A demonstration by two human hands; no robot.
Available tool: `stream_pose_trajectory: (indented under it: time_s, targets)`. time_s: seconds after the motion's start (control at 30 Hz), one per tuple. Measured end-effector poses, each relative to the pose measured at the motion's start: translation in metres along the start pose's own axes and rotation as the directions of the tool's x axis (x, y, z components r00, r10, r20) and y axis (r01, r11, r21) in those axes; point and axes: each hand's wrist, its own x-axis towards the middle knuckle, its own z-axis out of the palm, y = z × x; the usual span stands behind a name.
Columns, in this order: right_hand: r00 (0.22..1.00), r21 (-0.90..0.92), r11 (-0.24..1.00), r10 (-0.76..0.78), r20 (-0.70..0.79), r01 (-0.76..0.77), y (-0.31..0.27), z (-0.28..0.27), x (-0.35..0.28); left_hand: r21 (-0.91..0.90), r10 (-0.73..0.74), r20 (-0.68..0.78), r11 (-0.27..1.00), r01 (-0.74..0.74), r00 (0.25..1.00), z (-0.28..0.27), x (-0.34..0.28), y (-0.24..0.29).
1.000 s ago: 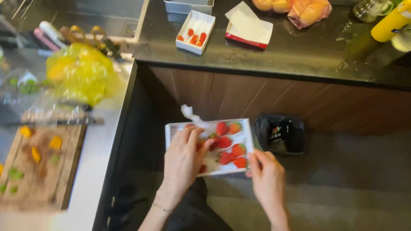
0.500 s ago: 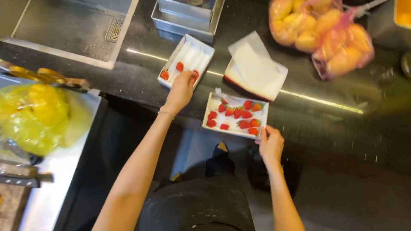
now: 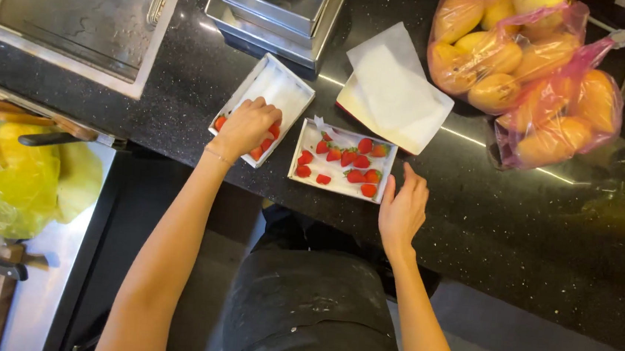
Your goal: The person washes their hands at the sink, then transfers strawberries one at a time from a plastic punnet into a white paper box, folds the box closed, and wipes it with a tissue. They then unpack gold 'Happy Birthday' cake toppers from a cardboard shipping box, unwrapping each topper from its plastic sleeve and setting them on the counter.
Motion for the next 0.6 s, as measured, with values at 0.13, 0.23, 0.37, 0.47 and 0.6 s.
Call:
stream_pose_trajectory:
  time_s: [0.13,0.23,0.37,0.47,0.6]
  targets:
    - [0.988,-0.011,0.989,-0.149,-0.037,0.149,-0.037,0.023,0.013,-0.075,0.034,-0.013,0.997,-0.035,0.999,-0.007,-0.011,0.001]
    - [0.929,0.054,0.929,-0.367,0.039,0.365,-0.058,0.06,0.044,-0.06,0.112,-0.14,0.991,-0.121,0.984,-0.007,-0.015,-0.001]
    - [0.909,0.137,0.899,-0.417,-0.019,0.416,-0.068,0.075,0.06,-0.228,-0.027,-0.208,0.973,-0.022,0.978,-0.018,-0.026,0.007]
    - [0.925,0.29,0.881,-0.379,-0.042,0.374,-0.088,0.052,0.058,-0.434,-0.239,-0.243,0.894,0.115,0.94,-0.03,-0.03,0.021]
    - [0.869,0.149,0.91,-0.414,0.27,0.387,-0.089,0.064,0.04,-0.897,-0.635,-0.144,0.408,0.171,0.759,-0.021,-0.048,0.044]
